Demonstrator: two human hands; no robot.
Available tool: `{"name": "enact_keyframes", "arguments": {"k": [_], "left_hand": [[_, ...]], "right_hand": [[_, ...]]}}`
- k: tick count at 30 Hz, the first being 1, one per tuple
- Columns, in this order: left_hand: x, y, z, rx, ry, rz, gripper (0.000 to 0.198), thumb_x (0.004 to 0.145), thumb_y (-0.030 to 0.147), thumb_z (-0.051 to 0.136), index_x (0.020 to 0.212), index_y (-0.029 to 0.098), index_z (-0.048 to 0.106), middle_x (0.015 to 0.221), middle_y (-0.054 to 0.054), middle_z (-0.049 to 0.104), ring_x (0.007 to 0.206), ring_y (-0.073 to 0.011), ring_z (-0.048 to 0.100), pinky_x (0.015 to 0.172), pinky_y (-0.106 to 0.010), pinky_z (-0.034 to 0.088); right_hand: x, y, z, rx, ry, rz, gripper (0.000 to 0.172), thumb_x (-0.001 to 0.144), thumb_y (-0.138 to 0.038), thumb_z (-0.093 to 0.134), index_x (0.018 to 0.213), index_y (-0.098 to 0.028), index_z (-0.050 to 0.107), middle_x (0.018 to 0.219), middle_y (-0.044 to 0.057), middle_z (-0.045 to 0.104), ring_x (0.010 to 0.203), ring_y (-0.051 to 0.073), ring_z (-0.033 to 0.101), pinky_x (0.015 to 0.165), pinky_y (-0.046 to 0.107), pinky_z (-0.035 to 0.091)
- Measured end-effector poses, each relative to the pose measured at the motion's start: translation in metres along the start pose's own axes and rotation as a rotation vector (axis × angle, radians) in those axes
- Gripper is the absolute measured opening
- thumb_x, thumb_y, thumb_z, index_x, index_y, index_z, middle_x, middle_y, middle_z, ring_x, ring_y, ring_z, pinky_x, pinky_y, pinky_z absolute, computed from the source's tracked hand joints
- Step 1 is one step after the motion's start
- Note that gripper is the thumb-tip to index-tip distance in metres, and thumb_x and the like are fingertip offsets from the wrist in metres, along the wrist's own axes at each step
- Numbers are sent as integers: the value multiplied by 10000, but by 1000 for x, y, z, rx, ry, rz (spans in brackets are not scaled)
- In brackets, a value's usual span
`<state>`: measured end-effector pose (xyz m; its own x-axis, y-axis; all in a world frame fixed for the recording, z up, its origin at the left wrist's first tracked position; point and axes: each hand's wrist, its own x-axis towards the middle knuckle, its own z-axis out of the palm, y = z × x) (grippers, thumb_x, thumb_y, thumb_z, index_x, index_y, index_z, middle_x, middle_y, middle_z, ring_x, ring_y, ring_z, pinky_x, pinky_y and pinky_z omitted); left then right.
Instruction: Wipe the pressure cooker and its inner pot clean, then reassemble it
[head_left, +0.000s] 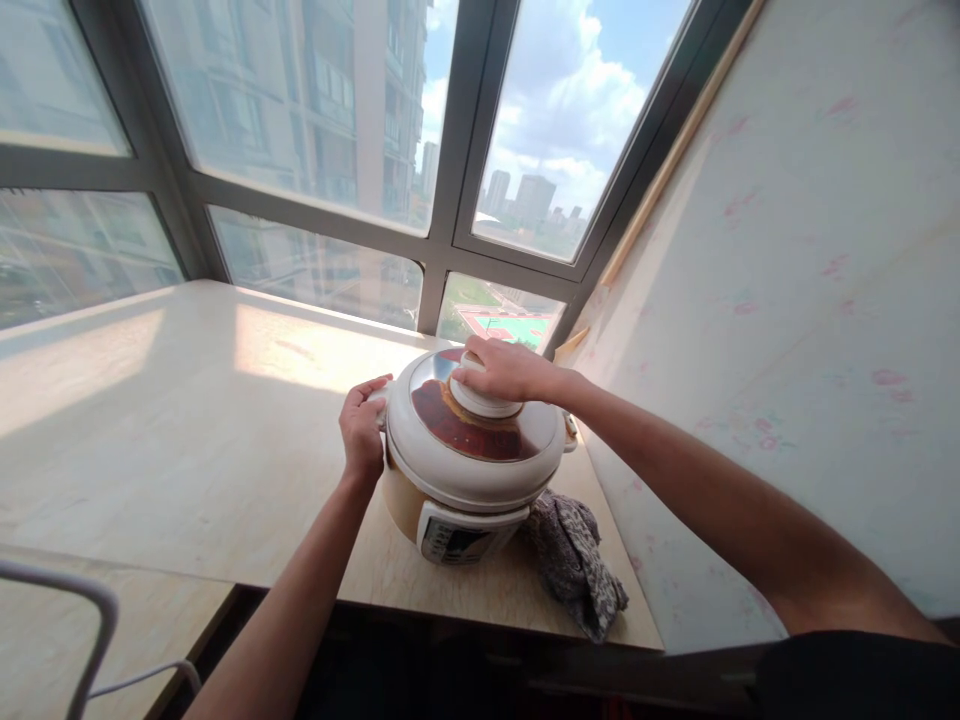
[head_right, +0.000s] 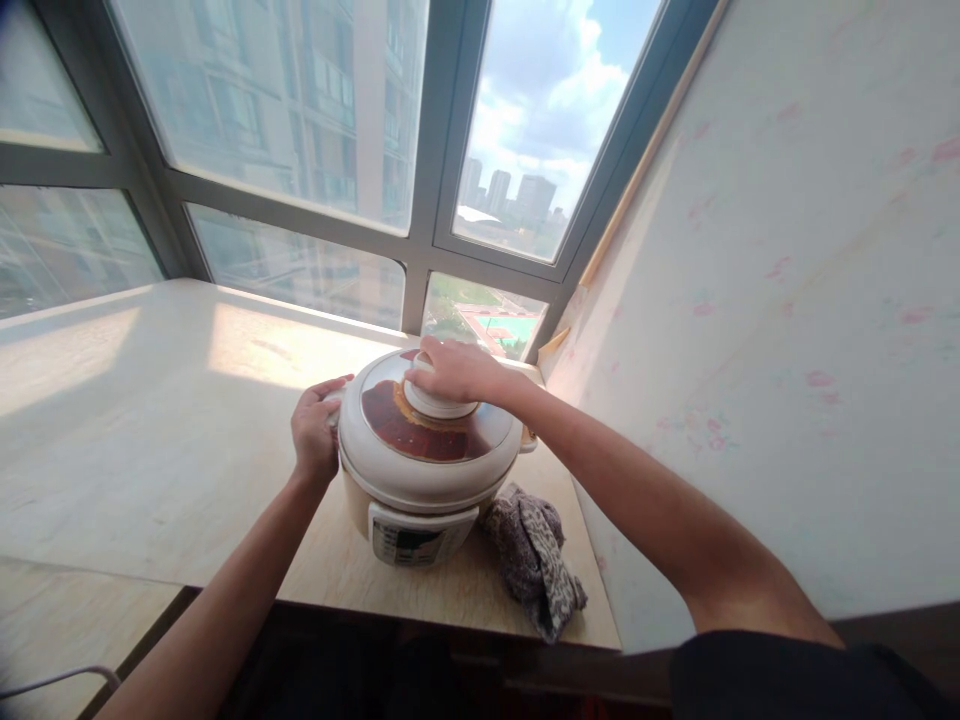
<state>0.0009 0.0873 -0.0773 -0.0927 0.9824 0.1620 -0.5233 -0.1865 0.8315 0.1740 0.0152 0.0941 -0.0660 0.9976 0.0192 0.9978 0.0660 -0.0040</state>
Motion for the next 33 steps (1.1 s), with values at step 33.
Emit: {"name": "enact_keyframes", "arguments": {"k": [33], "left_hand": [[-1, 0, -7, 39, -56, 57, 260, 659, 287, 599, 883, 187, 688, 1123, -105, 721, 1035, -264, 664, 801, -346, 517]], "right_hand": [[2, 34, 14, -178, 187, -520, 383, 941, -405, 444, 1186, -195, 649, 1066, 99, 688, 801, 208, 562, 664, 307, 332]]}}
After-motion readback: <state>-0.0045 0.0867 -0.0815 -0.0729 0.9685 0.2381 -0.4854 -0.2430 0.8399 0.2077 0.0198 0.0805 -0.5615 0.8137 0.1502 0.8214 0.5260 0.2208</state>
